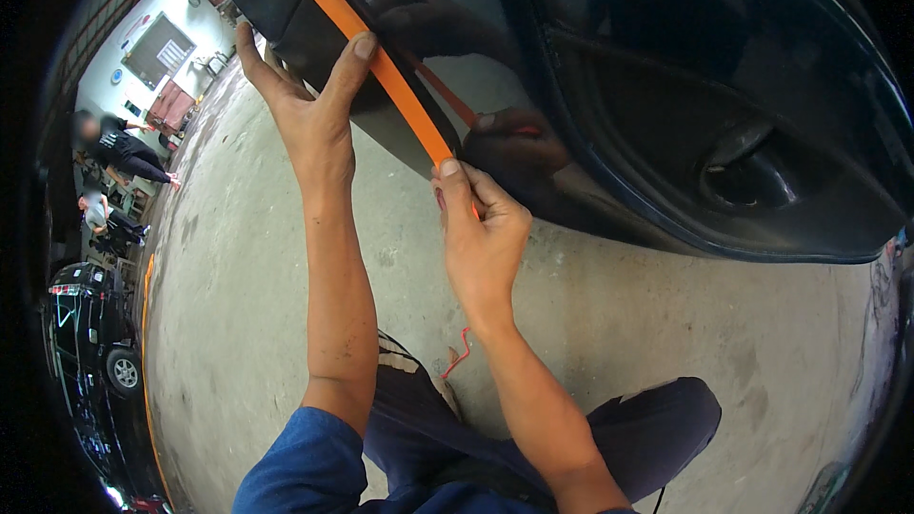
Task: The person applies orange tape along the side of a dark-colored car's front fender. They smooth the tape with their fingers to ensure adhesion and continue extending it along the panel.
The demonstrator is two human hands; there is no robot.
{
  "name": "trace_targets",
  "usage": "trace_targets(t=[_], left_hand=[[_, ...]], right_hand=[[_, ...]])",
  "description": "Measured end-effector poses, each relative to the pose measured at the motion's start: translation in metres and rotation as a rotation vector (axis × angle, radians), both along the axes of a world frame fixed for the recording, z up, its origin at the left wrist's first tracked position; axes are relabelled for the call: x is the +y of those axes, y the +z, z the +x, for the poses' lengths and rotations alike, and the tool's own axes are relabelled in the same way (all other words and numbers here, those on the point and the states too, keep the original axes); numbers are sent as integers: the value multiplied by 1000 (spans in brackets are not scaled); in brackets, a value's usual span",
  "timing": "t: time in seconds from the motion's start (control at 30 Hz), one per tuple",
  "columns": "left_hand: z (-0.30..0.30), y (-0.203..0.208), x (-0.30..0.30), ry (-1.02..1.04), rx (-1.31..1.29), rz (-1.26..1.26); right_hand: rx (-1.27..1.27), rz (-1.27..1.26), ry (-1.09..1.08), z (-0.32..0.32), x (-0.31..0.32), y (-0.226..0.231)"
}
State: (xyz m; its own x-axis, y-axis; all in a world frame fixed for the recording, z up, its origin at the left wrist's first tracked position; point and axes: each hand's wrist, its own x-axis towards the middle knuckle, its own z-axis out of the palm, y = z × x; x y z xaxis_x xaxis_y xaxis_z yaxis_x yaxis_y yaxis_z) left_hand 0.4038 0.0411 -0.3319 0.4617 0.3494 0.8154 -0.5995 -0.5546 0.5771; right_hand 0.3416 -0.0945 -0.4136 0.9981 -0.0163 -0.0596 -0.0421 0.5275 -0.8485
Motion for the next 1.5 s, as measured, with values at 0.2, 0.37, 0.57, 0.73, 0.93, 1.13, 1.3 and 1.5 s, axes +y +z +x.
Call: trace_targets(t=[0.2,0.37,0.57,0.73,0.93,1.13,1.3,1.5], left_hand=[[2,-10,0,-38,5,-31],[6,-14,3,-12,22,1],[2,-19,-4,-45,46,-36],[1,-22,-2,34,70,23],[0,-25,6,-36,108,-21],[3,-27,5,-62,103,-22],[1,-32,-1,-134,121,-83],[0,-34,-6,-84,124,-33]], right_hand=[[3,35,-38,1,3,-3],[57,41,21,1,-3,-5],[18,80,5,2,0,-6],[19,106,-4,2,1,-9],[35,73,-13,3,0,-9],[16,82,-17,5,0,-10],[2,101,-30,6,2,-12],[3,108,-36,6,3,-12]])
